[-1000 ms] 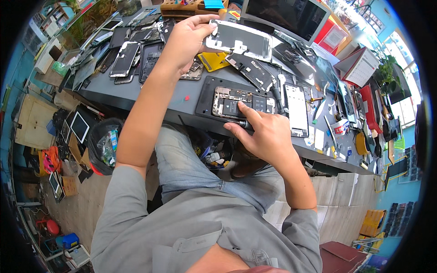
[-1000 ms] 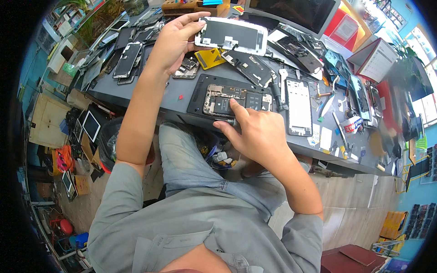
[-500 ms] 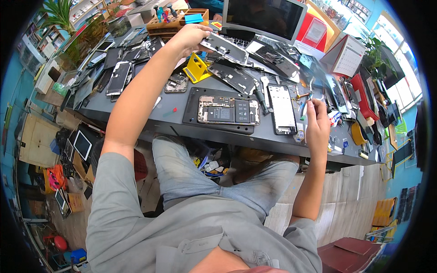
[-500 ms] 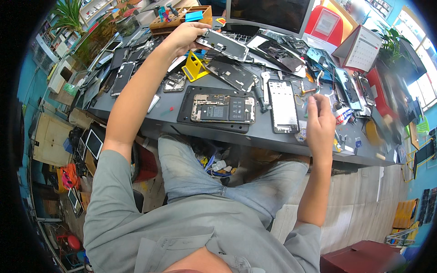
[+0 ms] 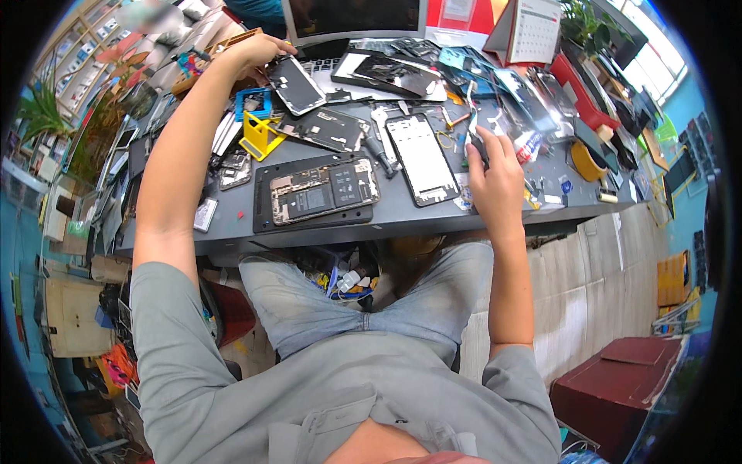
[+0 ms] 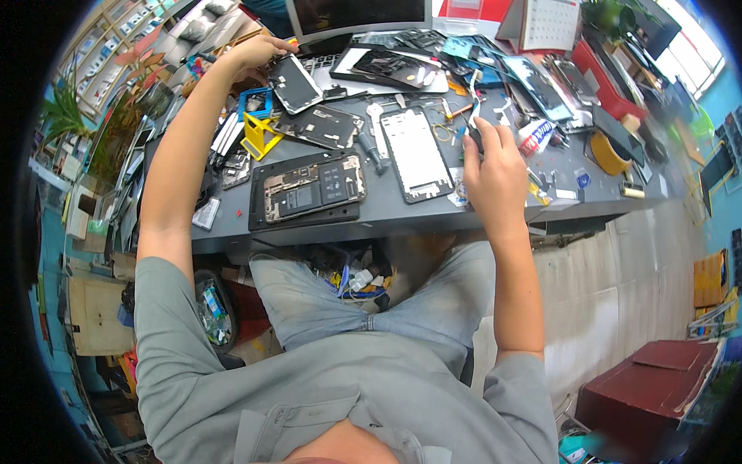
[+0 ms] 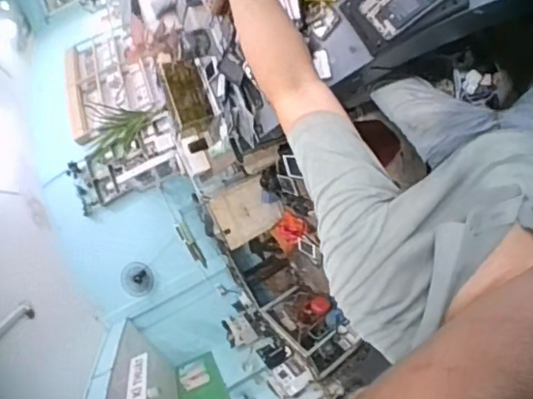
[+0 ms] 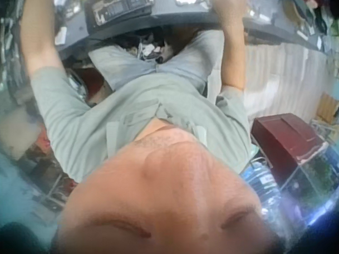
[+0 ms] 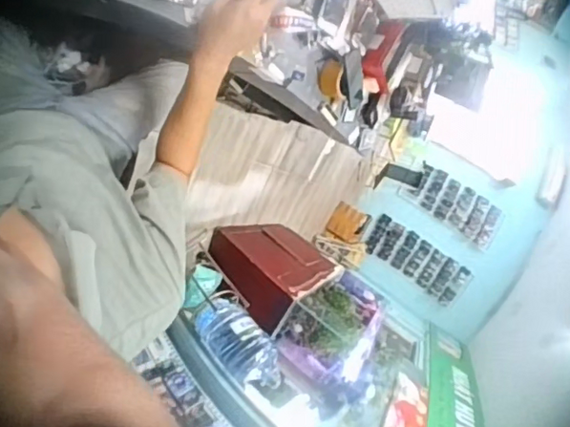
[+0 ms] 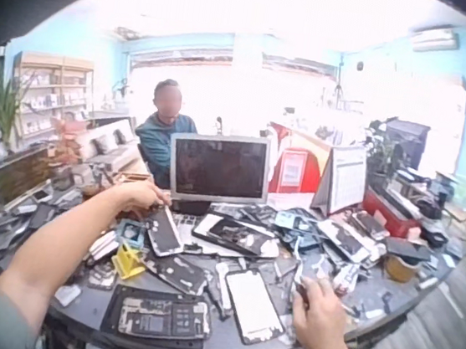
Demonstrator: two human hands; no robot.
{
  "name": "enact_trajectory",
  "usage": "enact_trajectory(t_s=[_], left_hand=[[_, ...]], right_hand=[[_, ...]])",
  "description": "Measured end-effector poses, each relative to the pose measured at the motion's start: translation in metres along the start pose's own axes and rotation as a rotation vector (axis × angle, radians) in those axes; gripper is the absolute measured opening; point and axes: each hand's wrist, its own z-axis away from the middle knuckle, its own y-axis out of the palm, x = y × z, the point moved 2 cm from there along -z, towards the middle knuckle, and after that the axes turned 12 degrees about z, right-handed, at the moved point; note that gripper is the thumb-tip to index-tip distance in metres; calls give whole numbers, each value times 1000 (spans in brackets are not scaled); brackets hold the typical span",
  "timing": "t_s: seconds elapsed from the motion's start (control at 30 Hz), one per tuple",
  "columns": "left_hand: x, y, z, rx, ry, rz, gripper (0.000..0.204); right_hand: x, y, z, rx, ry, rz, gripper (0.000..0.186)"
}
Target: The person disassembles a smartphone, removes the back cover, and uses a screwdriver to unscrew internal components. They then open a new battery package, peel off protective film, and prepare to install the battery into the phone.
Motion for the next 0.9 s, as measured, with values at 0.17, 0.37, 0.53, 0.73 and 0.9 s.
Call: enact_trajectory(t_s=[0.17, 0.37, 0.53, 0.73, 0.9], left_hand=[[1, 4, -29, -106, 38, -174, 55], [-3, 10, -28, -230, 123, -301, 67], [-10, -3, 2, -265, 542, -498, 60], [-48, 57, 148, -377, 960, -432, 33], [-11, 130, 294, -204, 1413, -492, 35]], right_hand=[[1, 0, 1, -52, -12, 6, 35], [4, -6, 1, -131, -84, 7, 32], [7, -7, 1, -52, -123, -79, 36], [-4, -18, 0, -106, -67, -243, 32], [-55, -59, -30, -113, 18, -274, 23]])
